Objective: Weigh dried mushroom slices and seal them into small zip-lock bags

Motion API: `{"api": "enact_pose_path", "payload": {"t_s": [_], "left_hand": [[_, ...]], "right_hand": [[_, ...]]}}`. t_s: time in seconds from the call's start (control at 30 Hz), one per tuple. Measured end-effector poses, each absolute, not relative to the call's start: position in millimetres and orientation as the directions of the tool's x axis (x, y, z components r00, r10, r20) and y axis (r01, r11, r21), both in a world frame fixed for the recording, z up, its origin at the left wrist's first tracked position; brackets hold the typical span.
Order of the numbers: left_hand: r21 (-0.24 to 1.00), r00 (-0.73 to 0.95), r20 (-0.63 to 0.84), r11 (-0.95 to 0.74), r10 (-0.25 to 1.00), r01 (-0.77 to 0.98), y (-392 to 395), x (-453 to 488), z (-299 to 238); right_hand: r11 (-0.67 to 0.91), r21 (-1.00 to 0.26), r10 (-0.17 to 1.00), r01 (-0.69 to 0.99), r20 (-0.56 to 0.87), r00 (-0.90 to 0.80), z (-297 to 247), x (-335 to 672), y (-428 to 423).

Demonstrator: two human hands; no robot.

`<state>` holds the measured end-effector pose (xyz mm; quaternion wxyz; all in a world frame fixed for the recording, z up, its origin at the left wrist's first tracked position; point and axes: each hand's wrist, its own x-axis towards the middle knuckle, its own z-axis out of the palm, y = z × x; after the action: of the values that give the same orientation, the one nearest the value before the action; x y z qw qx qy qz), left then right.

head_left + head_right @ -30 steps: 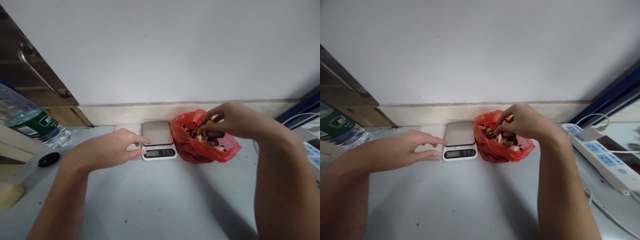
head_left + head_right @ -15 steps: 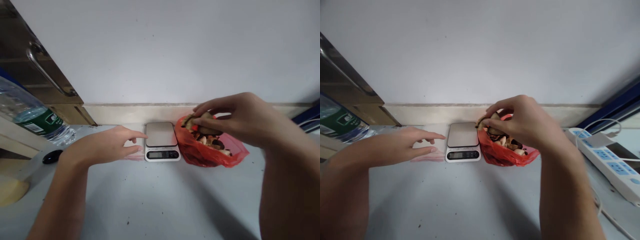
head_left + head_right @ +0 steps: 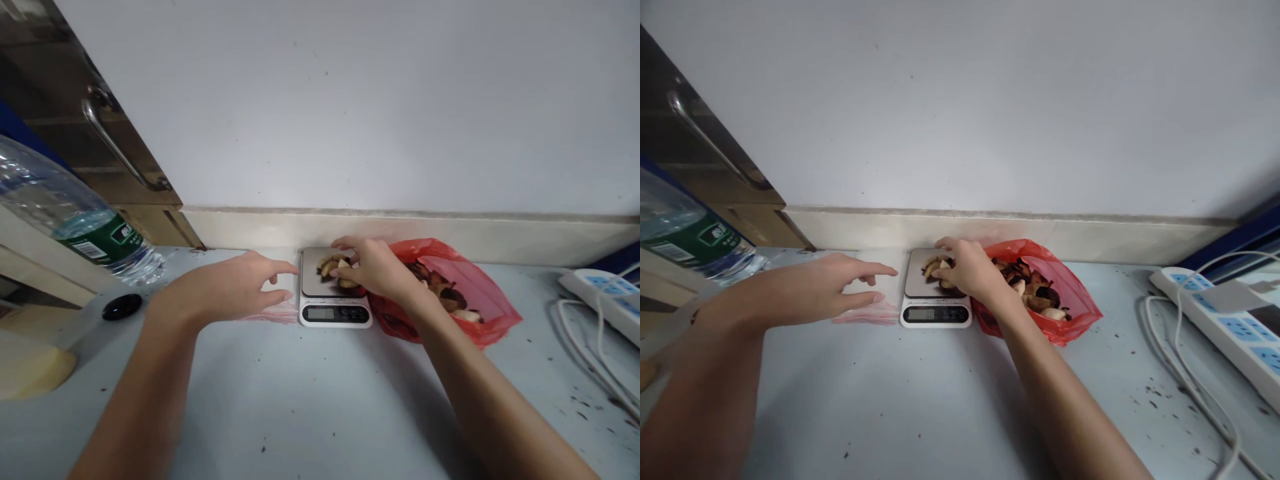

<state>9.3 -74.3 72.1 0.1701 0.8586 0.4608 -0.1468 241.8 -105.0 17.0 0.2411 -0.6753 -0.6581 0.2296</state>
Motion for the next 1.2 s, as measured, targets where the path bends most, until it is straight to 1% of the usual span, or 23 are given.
{"api": "enact_pose_path", "payload": {"t_s": [0.07,0.27,0.4,0.53,0.67,0.8,0.87,0.93,1.0,1.1,1.2], "left_hand": [[0.159,0.536,-0.398,-0.519,0.745,0.840,-74.3,8.5,71.8],[0.165,0.535,-0.398,-0.515,0.745,0.841,-76.5,7.4,73.9],[0.158,0.534,-0.396,-0.517,0.747,0.841,-74.7,4.5,72.5],[0.107,0.505,-0.431,-0.513,0.748,0.852,-70.1,2.7,71.9],[0.029,0.399,-0.506,-0.448,0.764,0.894,-67.0,6.9,72.9],[-0.031,0.364,-0.518,-0.442,0.774,0.897,-63.7,13.1,68.2],[-0.026,0.388,-0.514,-0.465,0.765,0.885,-60.9,14.3,63.9],[-0.007,0.415,-0.508,-0.486,0.755,0.874,-57.5,14.4,60.0],[0.004,0.418,-0.512,-0.485,0.750,0.874,-54.6,14.3,57.5],[0.004,0.401,-0.516,-0.466,0.757,0.885,-52.5,14.8,55.9],[0.010,0.403,-0.506,-0.462,0.763,0.887,-52.7,14.1,55.8]], "right_hand": [[-0.004,-0.583,0.999,0.812,0.042,0.035,14.7,241.7,-103.7],[-0.033,-0.525,0.996,0.850,0.056,0.073,17.8,244.2,-103.9],[-0.059,-0.518,0.988,0.853,0.089,0.122,29.9,249.0,-112.4],[-0.061,-0.537,0.983,0.841,0.113,0.144,44.9,252.1,-120.8],[-0.053,-0.489,0.981,0.871,0.139,0.138,54.2,256.3,-126.7],[-0.097,-0.401,0.983,0.911,0.107,0.152,52.0,268.3,-131.2],[-0.118,-0.346,0.988,0.931,0.054,0.145,48.7,275.3,-130.5],[-0.144,-0.318,0.988,0.937,0.015,0.157,45.9,280.9,-127.1],[-0.191,-0.330,0.977,0.924,0.032,0.213,44.6,284.5,-122.3],[-0.240,-0.393,0.944,0.888,0.121,0.309,45.4,287.1,-117.4],[-0.269,-0.417,0.930,0.868,0.122,0.347,48.3,287.6,-117.8]]}}
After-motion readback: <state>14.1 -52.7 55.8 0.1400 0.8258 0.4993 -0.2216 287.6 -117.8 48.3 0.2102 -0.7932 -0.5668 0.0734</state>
